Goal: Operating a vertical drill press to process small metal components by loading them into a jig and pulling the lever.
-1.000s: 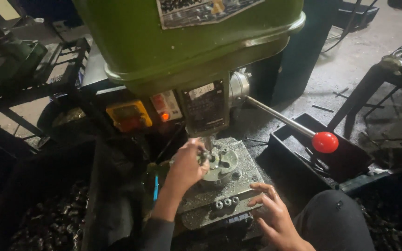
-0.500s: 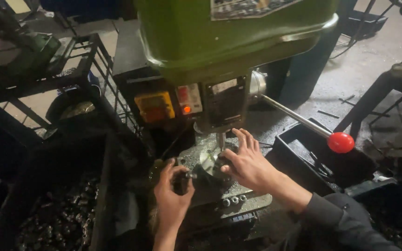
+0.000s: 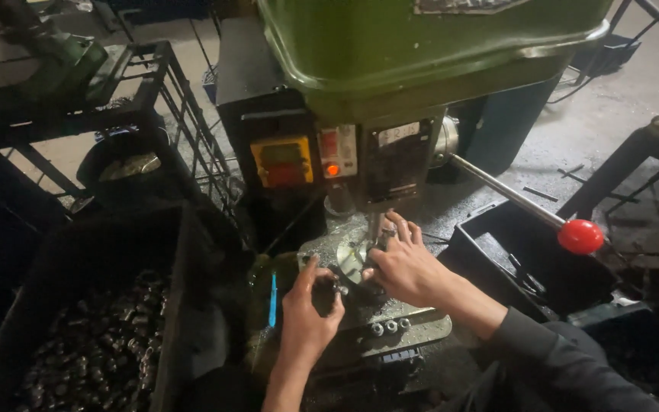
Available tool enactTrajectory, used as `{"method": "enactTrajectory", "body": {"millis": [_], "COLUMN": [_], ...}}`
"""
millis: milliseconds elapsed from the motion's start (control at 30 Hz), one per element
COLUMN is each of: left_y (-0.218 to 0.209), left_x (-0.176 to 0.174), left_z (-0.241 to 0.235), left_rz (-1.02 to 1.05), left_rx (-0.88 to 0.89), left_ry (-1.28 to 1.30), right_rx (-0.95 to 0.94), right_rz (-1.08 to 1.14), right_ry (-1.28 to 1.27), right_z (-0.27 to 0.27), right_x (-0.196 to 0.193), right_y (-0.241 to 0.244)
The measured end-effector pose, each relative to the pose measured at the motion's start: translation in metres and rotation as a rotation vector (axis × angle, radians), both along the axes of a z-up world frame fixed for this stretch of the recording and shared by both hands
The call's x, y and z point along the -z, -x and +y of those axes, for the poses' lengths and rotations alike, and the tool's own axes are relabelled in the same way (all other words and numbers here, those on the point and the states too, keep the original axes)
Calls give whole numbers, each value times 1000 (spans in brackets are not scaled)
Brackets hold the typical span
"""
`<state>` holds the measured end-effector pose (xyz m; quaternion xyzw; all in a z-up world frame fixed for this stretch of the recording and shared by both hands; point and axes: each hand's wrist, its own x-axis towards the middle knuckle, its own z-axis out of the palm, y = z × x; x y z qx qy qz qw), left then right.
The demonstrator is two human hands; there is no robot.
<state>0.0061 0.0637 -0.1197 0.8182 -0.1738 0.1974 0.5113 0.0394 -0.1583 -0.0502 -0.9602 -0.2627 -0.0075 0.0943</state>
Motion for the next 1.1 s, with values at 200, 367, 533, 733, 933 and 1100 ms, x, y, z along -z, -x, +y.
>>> {"method": "enactTrajectory", "body": {"millis": [200, 367, 533, 733, 933, 1100], "left_y": [2, 2, 4, 0, 3, 1], "left_x": [-8, -13, -15, -12, -14, -13], "left_z": [4, 4, 3, 3, 5, 6], "left_rz": [-8, 12, 180, 17, -86, -162], "left_rx": [-2, 22, -20, -17, -17, -10], "left_ry": [22, 29, -32, 58, 101, 96], "right_rx": [36, 51, 69, 93, 234, 76], "right_rz": [-124, -119, -10, 322, -11, -22], "right_ry": [-36, -295, -359, -846, -897, -223], "right_z": [3, -5, -10, -26, -25, -14], "right_x": [11, 23, 18, 25, 23, 3], "right_y": [12, 12, 8, 6, 10, 14]}}
